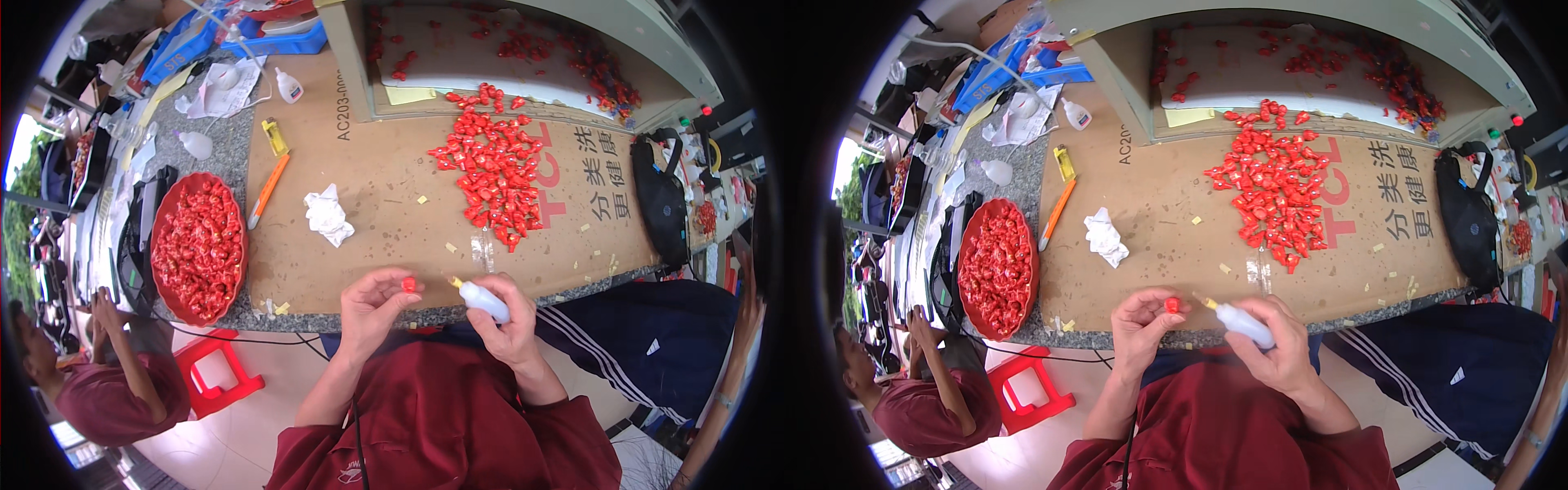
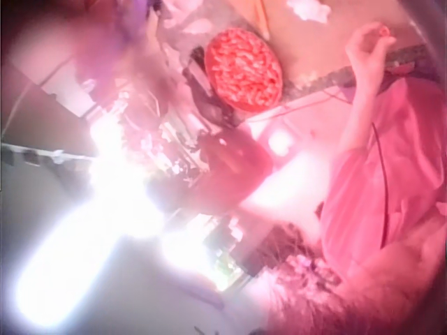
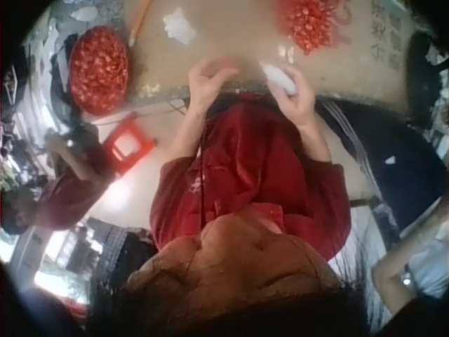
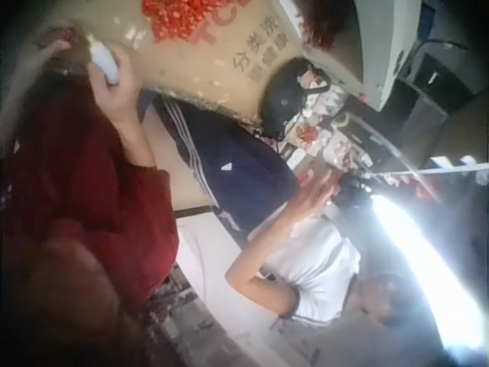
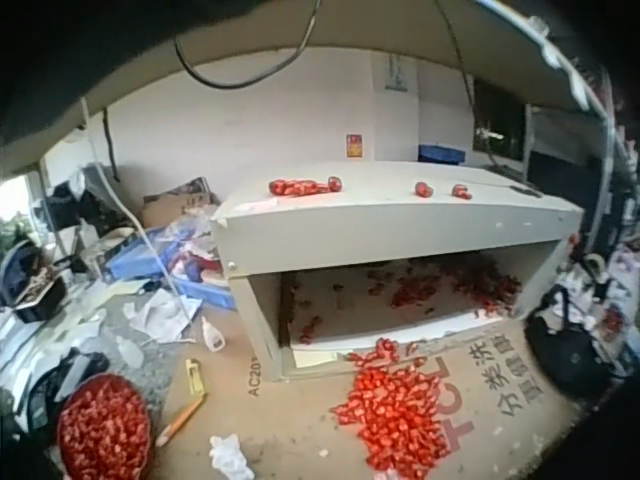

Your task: The person assembles small plastic parts by applying glue to them with a glue bottle and pressing the pieces together by hand.

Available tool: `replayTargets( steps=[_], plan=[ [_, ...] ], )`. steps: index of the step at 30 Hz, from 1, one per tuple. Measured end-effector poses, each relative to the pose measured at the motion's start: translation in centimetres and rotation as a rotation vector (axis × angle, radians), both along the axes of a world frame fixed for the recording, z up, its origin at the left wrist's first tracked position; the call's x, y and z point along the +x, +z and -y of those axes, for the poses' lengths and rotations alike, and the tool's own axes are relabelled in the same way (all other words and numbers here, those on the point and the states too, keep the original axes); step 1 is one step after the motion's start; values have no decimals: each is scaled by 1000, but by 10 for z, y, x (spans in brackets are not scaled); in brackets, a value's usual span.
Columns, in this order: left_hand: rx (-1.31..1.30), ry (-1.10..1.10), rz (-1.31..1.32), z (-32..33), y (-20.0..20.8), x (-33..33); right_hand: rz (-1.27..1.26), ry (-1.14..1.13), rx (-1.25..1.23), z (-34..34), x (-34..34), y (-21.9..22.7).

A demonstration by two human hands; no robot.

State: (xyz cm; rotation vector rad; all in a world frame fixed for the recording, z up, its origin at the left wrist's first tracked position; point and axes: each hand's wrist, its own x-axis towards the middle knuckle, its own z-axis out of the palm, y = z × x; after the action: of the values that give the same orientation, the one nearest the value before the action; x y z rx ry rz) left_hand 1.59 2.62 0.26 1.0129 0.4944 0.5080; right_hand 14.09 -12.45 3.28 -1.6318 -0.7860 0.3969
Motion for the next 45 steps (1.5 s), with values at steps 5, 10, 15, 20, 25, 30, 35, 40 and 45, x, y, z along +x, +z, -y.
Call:
replayTargets(
  steps=[5, 10, 15, 20, 25, 30, 35, 40, 45],
  plan=[
    [25, -59, -21, -2, -4, -2, 225, 104, 62, -4, 4, 11],
    [34, -52, -28, -2, -6, -4, 223, 133, 57, -7, 4, 6],
    [16, -80, 1, -3, -5, -5, 198, 137, 25, -11, 4, 5],
    [24, -78, 0, -2, -7, -5, 188, 132, 18, -11, 3, 5],
    [10, -84, -7, -3, -7, -4, 188, 138, 17, -12, 3, 1],
    [16, -84, -5, -4, -5, -3, 173, 124, 27, -12, 4, 4],
    [35, -57, -23, -2, -6, -4, 181, 148, 20, -11, 4, 4],
    [3, -71, -12, -2, -5, -3, 178, 129, 35, -12, 4, -1],
    [2, -71, 6, -2, -5, -5, 163, 142, 13, -10, 4, 3]
  ],
)
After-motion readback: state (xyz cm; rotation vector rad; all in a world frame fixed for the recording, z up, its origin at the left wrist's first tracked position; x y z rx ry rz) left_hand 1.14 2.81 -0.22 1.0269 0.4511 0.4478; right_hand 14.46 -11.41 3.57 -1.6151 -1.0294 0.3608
